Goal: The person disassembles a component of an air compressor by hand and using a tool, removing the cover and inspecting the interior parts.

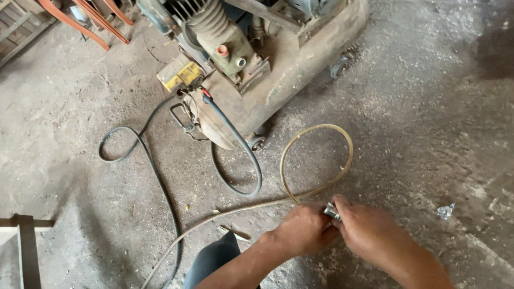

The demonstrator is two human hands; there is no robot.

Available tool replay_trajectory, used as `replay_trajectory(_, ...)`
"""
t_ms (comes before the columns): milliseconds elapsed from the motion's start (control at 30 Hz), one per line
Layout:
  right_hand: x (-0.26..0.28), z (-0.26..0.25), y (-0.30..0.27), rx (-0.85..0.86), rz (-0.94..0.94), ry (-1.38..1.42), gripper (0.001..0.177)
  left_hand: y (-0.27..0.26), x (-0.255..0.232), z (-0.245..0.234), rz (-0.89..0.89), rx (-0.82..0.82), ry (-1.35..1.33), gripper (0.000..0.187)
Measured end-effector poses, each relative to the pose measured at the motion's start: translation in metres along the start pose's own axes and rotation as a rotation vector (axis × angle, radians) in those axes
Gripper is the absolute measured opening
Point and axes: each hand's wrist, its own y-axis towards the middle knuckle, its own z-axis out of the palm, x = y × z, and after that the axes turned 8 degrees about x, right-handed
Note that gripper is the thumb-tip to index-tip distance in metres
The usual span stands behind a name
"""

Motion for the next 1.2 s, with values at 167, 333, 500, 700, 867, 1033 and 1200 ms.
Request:
replay_trajectory(167,-0.009,0.000,0.007,0.206,0.083,0.042,0.065,0.009,0.006,0.003,-0.036,0.142,-0.008,0.015)
replay_trajectory(333,-0.025,0.018,0.010,0.000,0.041,0.012,0.063,0.013,0.014,0.015,0.038,0.042,0.006,0.019)
replay_trajectory(500,-0.043,0.030,0.014,-0.049,0.054,0.065,0.065,0.020,0.017,0.024,0.070,0.009,-0.008,0.019)
replay_trajectory(700,-0.064,0.039,0.027,0.009,0.082,0.086,0.051,0.023,0.026,-0.016,0.057,0.113,0.061,0.022)
replay_trajectory(867,-0.077,0.046,0.040,0.025,0.062,-0.002,0.052,0.029,0.061,-0.123,0.069,-0.650,0.182,0.037)
replay_trajectory(1033,-0.076,0.051,0.037,0.078,0.130,0.033,0.059,0.096,0.104,-0.303,-0.017,-0.985,0.535,0.056)
replay_trajectory(1200,-0.074,0.054,0.037,0.112,0.046,0.067,0.051,0.164,0.130,-0.406,-0.313,-0.831,0.758,0.066)
